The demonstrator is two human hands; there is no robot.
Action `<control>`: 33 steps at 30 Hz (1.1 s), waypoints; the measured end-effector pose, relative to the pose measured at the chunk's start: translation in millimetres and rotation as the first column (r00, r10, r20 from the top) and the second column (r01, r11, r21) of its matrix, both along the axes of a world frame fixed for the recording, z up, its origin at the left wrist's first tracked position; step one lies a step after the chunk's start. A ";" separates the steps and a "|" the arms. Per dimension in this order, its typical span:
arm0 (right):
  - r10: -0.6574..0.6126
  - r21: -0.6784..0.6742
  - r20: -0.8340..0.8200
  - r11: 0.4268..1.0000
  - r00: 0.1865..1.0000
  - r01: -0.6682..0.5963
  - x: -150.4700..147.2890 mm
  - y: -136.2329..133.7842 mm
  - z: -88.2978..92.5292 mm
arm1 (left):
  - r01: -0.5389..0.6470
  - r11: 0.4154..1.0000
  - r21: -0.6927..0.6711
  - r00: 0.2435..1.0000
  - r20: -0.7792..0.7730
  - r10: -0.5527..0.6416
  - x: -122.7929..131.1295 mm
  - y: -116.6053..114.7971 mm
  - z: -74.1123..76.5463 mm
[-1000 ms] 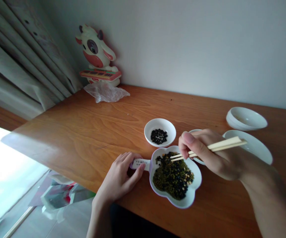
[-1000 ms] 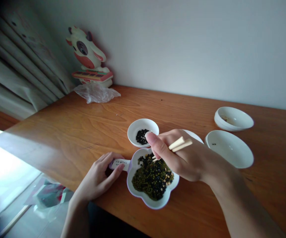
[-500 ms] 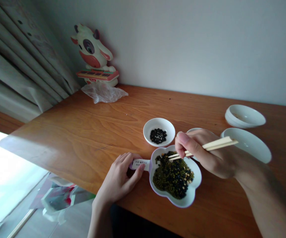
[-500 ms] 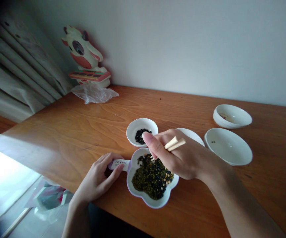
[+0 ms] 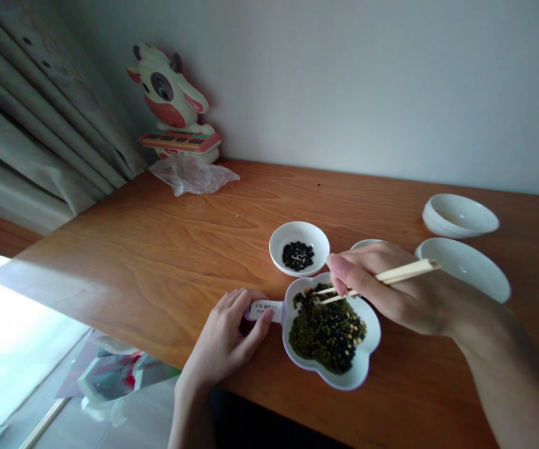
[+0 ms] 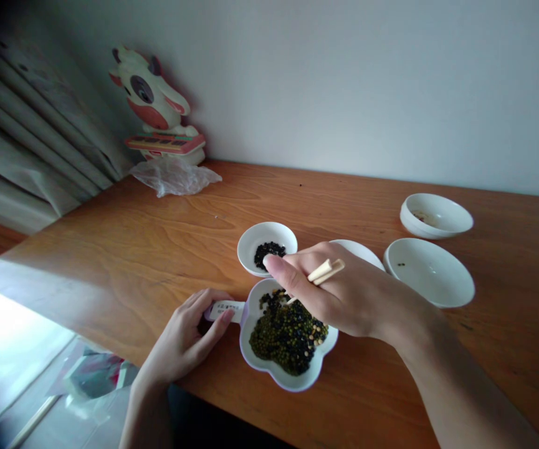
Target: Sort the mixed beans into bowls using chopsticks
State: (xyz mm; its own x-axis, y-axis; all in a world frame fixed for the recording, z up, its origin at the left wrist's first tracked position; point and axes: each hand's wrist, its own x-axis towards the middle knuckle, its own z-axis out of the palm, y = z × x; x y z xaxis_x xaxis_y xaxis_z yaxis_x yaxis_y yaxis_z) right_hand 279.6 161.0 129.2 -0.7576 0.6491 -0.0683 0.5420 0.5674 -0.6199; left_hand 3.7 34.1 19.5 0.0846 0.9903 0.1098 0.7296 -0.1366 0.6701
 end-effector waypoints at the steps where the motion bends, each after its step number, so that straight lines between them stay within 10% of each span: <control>1: 0.008 0.022 0.015 1.000 1.000 -0.008 -0.7 -0.4 0.5 | -0.001 1.000 -0.001 1.000 0.002 0.001 0.1 0.0 0.2; 33: -0.269 -0.110 -0.072 0.959 0.960 0.260 -5.5 -1.5 -12.0 | -0.001 1.000 0.009 1.000 0.020 0.001 1.0 -0.4 0.2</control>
